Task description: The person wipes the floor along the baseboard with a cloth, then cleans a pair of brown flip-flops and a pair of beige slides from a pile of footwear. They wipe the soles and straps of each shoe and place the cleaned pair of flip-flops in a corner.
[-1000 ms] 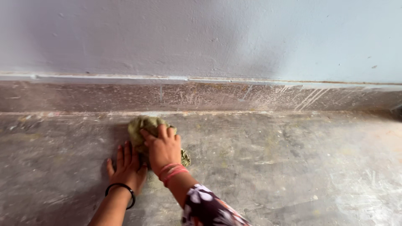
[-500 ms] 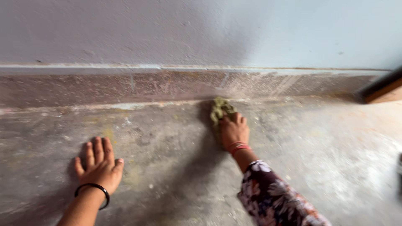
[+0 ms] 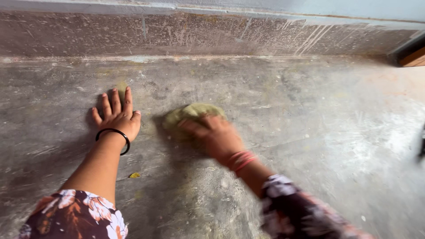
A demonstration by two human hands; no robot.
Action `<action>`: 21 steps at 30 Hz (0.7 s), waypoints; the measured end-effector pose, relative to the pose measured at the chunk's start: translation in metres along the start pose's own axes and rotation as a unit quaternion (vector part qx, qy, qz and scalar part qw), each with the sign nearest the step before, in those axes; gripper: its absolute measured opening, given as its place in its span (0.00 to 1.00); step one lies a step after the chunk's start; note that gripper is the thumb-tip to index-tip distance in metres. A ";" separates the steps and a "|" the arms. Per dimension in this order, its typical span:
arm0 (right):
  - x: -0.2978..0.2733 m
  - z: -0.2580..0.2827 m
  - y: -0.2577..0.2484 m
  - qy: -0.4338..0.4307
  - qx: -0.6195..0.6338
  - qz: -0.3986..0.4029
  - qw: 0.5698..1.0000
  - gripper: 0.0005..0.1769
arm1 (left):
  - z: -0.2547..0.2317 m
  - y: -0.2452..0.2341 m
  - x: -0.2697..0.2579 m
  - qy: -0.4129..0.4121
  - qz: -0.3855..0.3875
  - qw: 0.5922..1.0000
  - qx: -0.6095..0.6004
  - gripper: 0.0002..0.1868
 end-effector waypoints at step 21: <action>-0.197 -0.285 -0.108 0.375 -0.085 -0.121 0.915 0.24 | -0.178 -0.008 -0.041 0.145 -0.093 0.985 0.022 0.38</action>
Point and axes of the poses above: each hand's wrist, its own x-axis towards the middle knuckle, its own y-axis out of the palm, z = x × y, the point moved 6 cm from there along x, towards the middle knuckle, and after that the axes turned 6 degrees about -z, right-handed, at the moved point
